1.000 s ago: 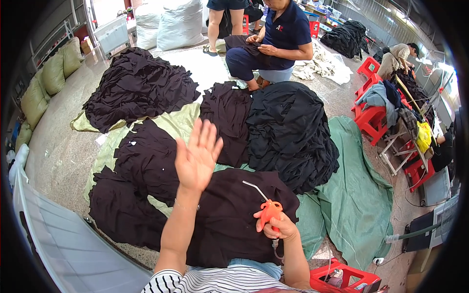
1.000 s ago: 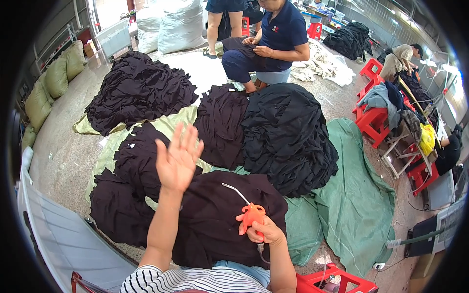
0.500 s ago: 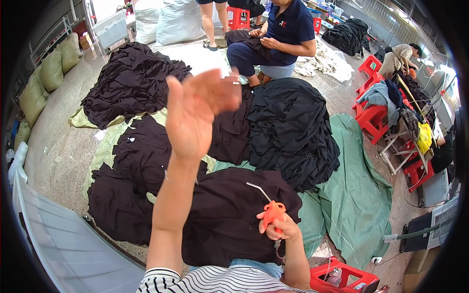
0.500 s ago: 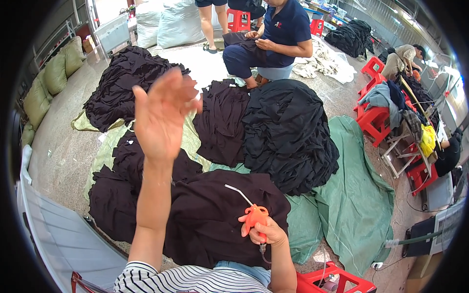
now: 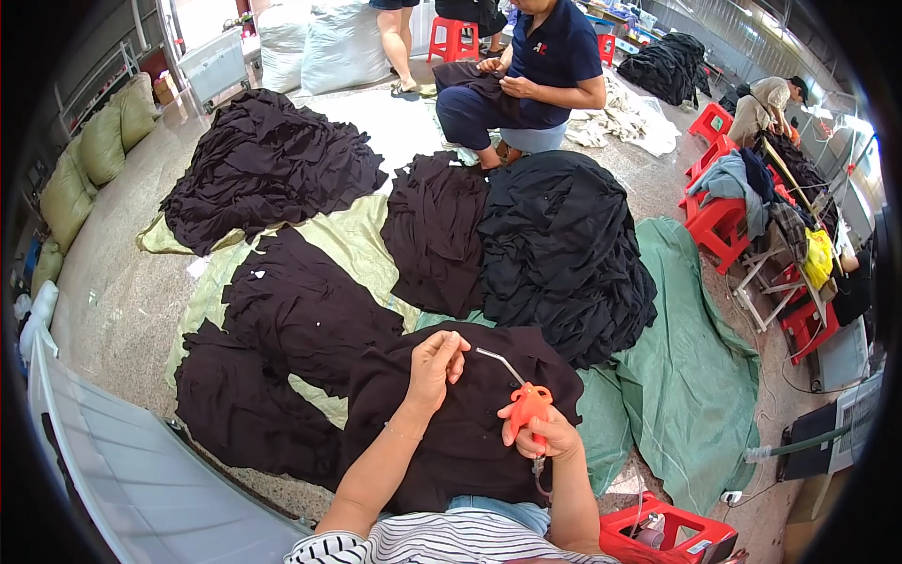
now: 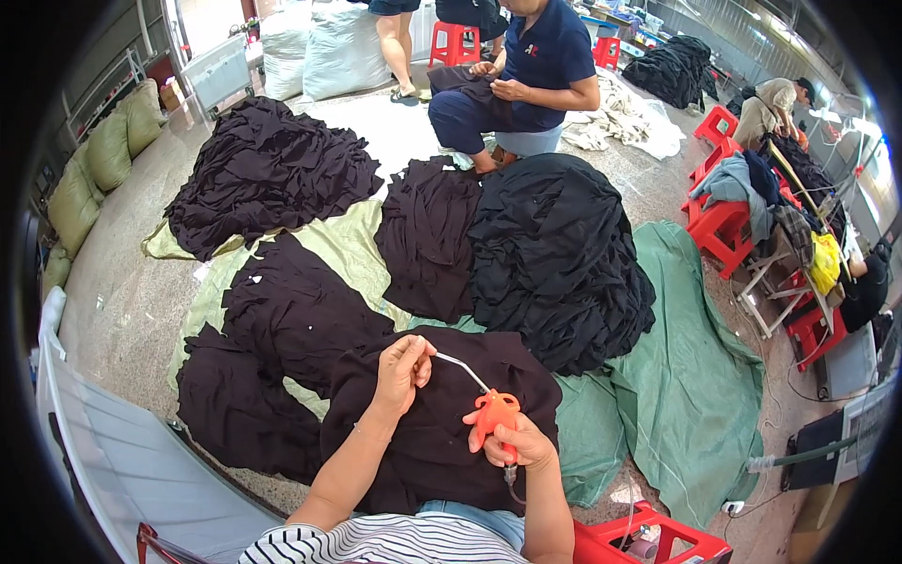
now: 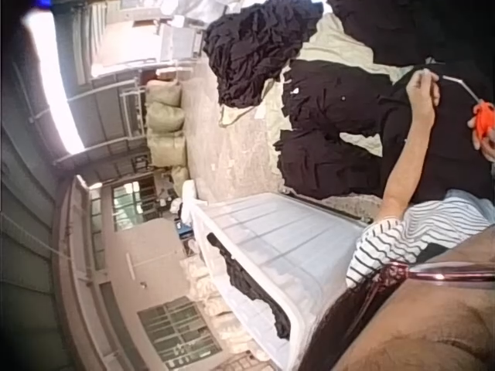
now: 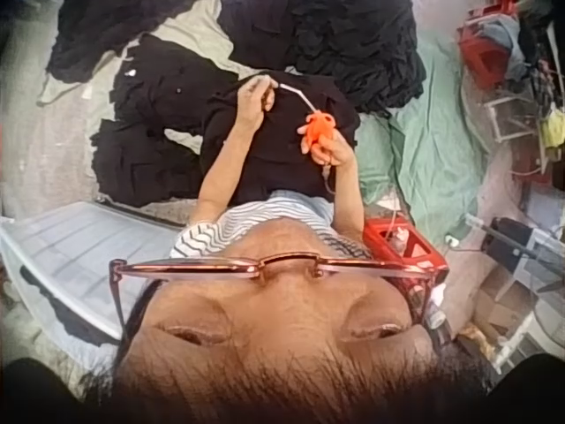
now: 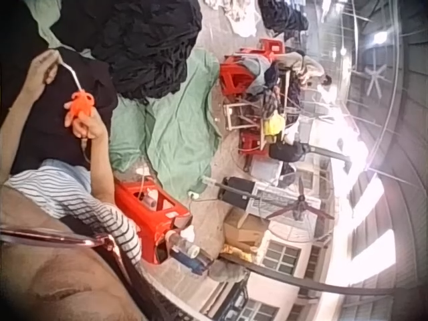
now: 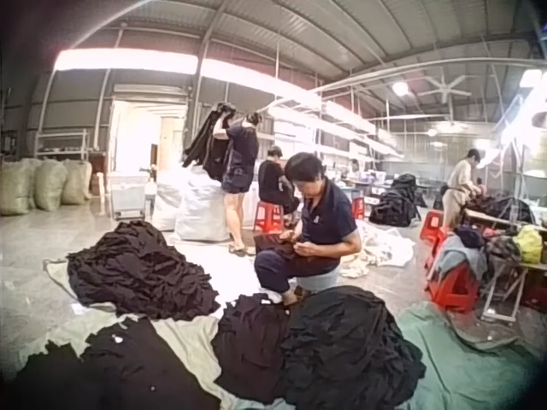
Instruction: The person is trimming excess threads from black garments using scissors and sorting them into piles in a factory setting.
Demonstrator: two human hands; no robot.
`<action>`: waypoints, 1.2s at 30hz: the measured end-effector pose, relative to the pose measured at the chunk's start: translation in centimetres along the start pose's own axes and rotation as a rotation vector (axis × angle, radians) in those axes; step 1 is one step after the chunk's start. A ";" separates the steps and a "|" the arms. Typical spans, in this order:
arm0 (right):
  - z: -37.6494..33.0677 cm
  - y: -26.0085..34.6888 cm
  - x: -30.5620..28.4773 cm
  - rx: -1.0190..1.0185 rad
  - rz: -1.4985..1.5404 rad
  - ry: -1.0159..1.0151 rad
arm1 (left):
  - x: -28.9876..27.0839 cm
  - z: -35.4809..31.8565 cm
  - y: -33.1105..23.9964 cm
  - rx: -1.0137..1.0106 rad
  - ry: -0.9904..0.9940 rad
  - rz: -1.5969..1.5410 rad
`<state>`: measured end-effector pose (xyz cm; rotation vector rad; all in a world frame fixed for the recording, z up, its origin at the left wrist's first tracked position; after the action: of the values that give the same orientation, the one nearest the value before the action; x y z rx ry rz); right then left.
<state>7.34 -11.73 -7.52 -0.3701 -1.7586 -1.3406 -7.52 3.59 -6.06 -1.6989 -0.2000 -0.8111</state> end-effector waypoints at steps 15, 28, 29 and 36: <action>0.4 0.0 0.1 -0.032 -0.032 -0.029 | -1.1 0.4 0.1 -0.001 -0.010 -0.019; 0.4 0.0 0.0 -0.037 -0.055 -0.021 | -2.3 0.7 -0.6 0.148 -0.056 -0.446; 0.4 0.0 0.0 -0.038 -0.054 -0.022 | -2.2 0.7 -0.6 0.155 -0.046 -0.421; 0.3 0.3 0.4 -0.033 -0.070 -0.039 | -1.9 0.7 -0.6 0.131 -0.002 -0.411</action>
<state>7.15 -11.47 -7.00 -0.3578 -1.7978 -1.4216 -9.01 4.91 -6.78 -1.5553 -0.6050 -1.0723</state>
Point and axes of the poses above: each hand's wrist, its own z-axis towards the middle knuckle, its own x-axis out of the palm, y = z × x, the point moved 6 cm from there along z, towards the middle knuckle, and after that the axes turned 3 degrees about -z, right-handed, at the moved point
